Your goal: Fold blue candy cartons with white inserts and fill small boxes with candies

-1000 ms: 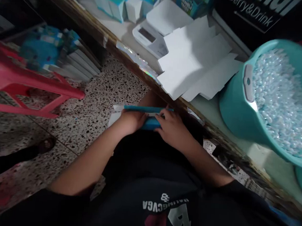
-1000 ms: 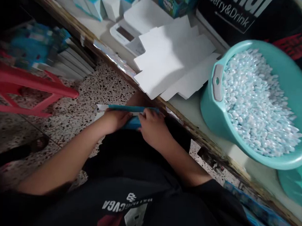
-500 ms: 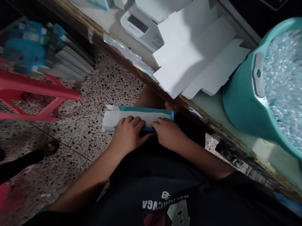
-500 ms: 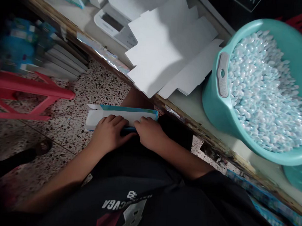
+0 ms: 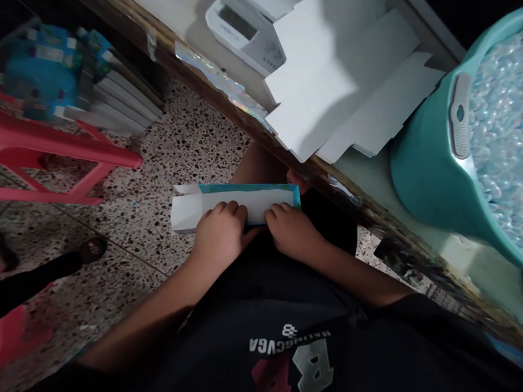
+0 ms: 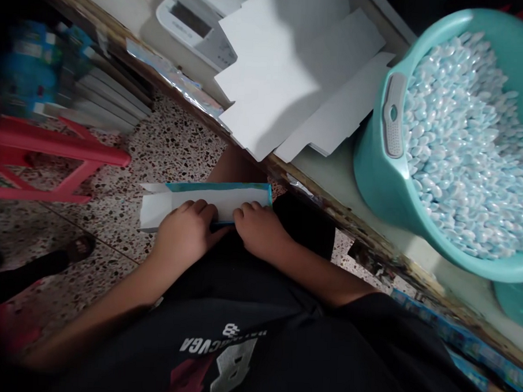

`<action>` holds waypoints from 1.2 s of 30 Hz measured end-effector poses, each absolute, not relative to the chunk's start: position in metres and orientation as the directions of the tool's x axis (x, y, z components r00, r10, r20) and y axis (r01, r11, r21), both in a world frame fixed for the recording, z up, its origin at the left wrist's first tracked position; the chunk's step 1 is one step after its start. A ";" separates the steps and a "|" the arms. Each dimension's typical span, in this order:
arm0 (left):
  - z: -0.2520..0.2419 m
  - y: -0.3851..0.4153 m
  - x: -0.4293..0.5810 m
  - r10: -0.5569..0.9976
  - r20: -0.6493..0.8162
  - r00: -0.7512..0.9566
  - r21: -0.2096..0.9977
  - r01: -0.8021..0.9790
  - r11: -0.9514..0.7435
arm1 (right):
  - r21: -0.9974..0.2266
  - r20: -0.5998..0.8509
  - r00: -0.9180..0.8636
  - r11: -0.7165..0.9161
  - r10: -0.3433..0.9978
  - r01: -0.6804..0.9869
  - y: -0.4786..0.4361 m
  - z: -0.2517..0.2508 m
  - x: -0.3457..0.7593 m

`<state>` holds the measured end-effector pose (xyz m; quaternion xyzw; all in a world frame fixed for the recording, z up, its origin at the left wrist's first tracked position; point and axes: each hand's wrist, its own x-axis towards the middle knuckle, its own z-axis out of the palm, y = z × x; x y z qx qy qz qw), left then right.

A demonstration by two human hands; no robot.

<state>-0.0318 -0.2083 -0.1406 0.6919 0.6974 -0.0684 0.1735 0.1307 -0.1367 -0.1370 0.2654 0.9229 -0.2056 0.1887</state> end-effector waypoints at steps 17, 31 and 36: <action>-0.127 -0.201 -0.020 0.904 -0.395 0.164 0.230 0.970 -0.076 | -0.300 -0.462 -0.735 0.692 0.497 0.657 -0.144 -0.115 0.149; -0.125 -0.200 -0.012 0.873 -0.381 0.304 0.236 0.945 -0.226 | -0.256 -0.529 -0.596 0.556 0.604 0.791 -0.157 -0.102 0.187; -0.126 -0.199 -0.010 0.849 -0.386 0.360 0.286 0.922 -0.261 | -0.328 -0.480 -0.661 0.580 0.578 0.745 -0.159 -0.104 0.193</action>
